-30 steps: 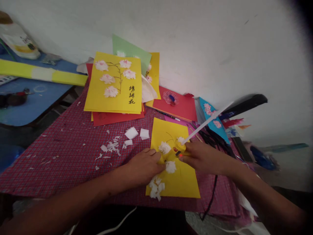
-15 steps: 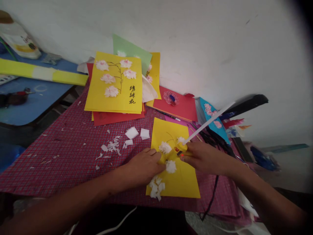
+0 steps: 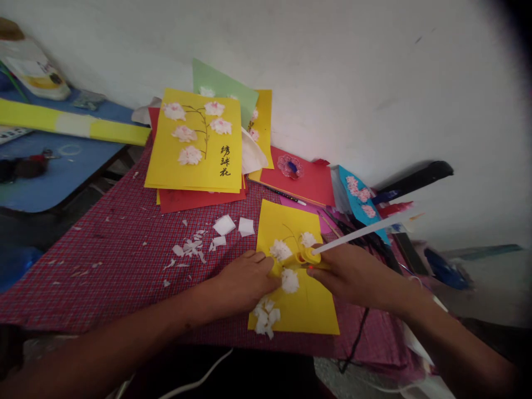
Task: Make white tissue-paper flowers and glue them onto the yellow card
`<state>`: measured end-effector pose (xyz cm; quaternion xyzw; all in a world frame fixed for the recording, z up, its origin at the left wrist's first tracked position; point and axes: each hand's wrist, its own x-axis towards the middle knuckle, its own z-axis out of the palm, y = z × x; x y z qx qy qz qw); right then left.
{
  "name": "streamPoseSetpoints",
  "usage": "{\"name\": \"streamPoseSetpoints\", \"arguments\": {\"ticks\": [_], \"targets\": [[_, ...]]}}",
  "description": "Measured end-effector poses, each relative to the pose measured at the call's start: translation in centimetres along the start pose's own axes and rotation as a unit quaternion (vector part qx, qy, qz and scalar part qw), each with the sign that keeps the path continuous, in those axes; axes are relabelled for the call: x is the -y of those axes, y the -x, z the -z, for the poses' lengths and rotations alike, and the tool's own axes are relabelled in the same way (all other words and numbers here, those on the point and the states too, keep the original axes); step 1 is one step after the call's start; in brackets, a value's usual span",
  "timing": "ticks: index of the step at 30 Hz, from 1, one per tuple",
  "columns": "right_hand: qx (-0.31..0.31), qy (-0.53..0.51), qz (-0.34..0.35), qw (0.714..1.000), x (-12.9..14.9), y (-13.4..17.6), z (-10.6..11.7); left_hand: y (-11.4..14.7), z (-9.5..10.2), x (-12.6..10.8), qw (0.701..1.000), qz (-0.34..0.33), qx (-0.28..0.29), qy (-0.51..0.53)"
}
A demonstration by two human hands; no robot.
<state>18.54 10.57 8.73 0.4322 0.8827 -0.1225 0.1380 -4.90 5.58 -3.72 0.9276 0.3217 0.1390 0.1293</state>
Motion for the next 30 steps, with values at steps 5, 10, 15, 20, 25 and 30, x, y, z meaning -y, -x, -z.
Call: {"name": "streamPoseSetpoints", "arguments": {"ticks": [5, 10, 15, 20, 25, 30], "targets": [[-0.014, -0.136, -0.012, 0.991, -0.6, 1.8, 0.7, 0.1, 0.3, 0.1, 1.000, -0.008, 0.008, -0.011], [-0.063, -0.422, -0.132, 0.895, -2.3, 6.0, -2.5, -0.1, 1.0, 0.5, 0.999, -0.015, 0.028, -0.010], [-0.161, -0.639, -0.195, 0.727, -3.9, 9.9, -9.7, -0.2, 2.0, 1.3, 0.997, -0.015, 0.017, 0.069], [-0.266, -0.731, -0.192, 0.598, -4.7, 11.1, -15.0, 0.4, 3.0, 0.8, 0.987, 0.004, 0.018, 0.161], [-0.323, -0.771, -0.161, 0.525, -5.2, 11.2, -16.6, 0.4, 3.5, -1.3, 0.985, -0.022, 0.065, 0.160], [-0.300, -0.773, -0.154, 0.538, -5.3, 11.4, -16.8, -0.7, 4.2, -3.0, 0.982, -0.047, 0.115, 0.141]]}}
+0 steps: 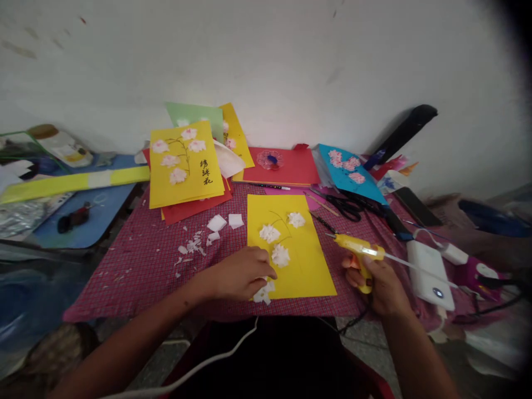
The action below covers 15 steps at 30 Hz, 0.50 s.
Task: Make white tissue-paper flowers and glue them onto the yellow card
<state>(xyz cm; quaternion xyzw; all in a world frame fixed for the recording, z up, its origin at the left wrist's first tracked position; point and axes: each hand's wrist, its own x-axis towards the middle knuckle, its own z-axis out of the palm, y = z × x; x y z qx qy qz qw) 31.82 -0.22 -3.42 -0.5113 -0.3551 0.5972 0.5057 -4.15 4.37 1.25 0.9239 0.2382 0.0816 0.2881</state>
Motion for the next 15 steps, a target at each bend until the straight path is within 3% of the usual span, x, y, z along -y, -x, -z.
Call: {"name": "streamPoseSetpoints", "arguments": {"ticks": [8, 15], "targets": [[0.005, -0.013, 0.019, 1.000, -0.2, 0.1, 0.0, -1.3, 0.3, -1.5, 0.997, 0.012, 0.054, -0.060], [0.007, -0.013, 0.016, 1.000, -0.1, 0.2, 0.0, -2.6, -0.1, -1.1, 0.993, -0.009, 0.080, -0.083]]}}
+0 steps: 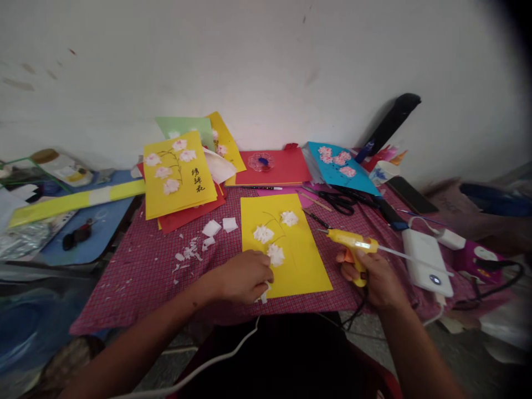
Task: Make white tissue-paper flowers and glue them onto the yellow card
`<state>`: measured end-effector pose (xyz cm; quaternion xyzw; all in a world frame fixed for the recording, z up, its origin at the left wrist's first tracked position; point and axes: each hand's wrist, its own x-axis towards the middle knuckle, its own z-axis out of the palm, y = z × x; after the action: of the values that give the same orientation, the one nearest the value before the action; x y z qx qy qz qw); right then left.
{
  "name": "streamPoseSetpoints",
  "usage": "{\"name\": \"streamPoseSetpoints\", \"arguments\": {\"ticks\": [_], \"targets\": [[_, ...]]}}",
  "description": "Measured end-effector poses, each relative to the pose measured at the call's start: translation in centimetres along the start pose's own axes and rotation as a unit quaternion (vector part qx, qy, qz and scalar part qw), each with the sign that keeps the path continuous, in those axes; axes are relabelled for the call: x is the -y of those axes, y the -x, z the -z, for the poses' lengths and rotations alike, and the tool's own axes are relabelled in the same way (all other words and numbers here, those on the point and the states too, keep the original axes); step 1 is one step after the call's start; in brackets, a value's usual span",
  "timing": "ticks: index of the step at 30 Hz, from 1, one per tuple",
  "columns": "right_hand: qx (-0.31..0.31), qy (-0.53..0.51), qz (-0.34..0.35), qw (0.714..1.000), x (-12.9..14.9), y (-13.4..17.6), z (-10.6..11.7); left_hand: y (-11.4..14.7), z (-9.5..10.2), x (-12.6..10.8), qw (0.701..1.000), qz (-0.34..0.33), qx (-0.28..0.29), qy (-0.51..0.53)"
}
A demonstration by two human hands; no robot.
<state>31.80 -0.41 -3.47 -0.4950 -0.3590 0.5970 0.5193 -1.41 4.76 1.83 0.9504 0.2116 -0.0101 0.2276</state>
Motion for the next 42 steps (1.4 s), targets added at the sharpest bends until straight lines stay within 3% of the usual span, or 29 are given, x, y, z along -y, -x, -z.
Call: {"name": "streamPoseSetpoints", "arguments": {"ticks": [11, 15, 18, 22, 25, 32, 38, 42], "targets": [[0.008, -0.017, -0.005, 1.000, 0.1, 0.0, 0.1, 0.3, 0.0, 1.0, 0.989, -0.012, -0.041, 0.139], [0.004, -0.011, -0.005, 1.000, 0.0, 0.0, 0.1, 1.3, 0.2, 1.7, 0.981, 0.022, -0.071, 0.177], [0.005, 0.004, -0.007, 1.000, 0.0, 0.0, 0.1, 2.4, 0.3, 3.1, 0.986, 0.050, -0.097, 0.128], [0.020, 0.010, -0.015, 1.000, 0.0, 0.0, 0.3, 3.4, 0.5, 5.4, 0.994, 0.046, -0.097, -0.027], [0.021, 0.003, -0.012, 1.000, -0.3, -0.1, 0.6, 3.7, 0.5, 6.0, 0.992, 0.057, -0.101, -0.054], [0.010, -0.003, -0.011, 1.000, -0.4, -0.2, 0.5, 4.9, -0.6, 4.7, 0.965, 0.154, -0.215, 0.003], [-0.005, -0.006, -0.021, 1.000, -0.4, -0.1, 0.5, 4.2, -2.5, 2.9, 0.940, 0.264, -0.212, -0.022], [0.002, -0.017, -0.029, 0.999, -0.6, -0.1, 0.8, 3.1, -3.1, 2.6, 0.930, 0.299, -0.209, -0.043]]}}
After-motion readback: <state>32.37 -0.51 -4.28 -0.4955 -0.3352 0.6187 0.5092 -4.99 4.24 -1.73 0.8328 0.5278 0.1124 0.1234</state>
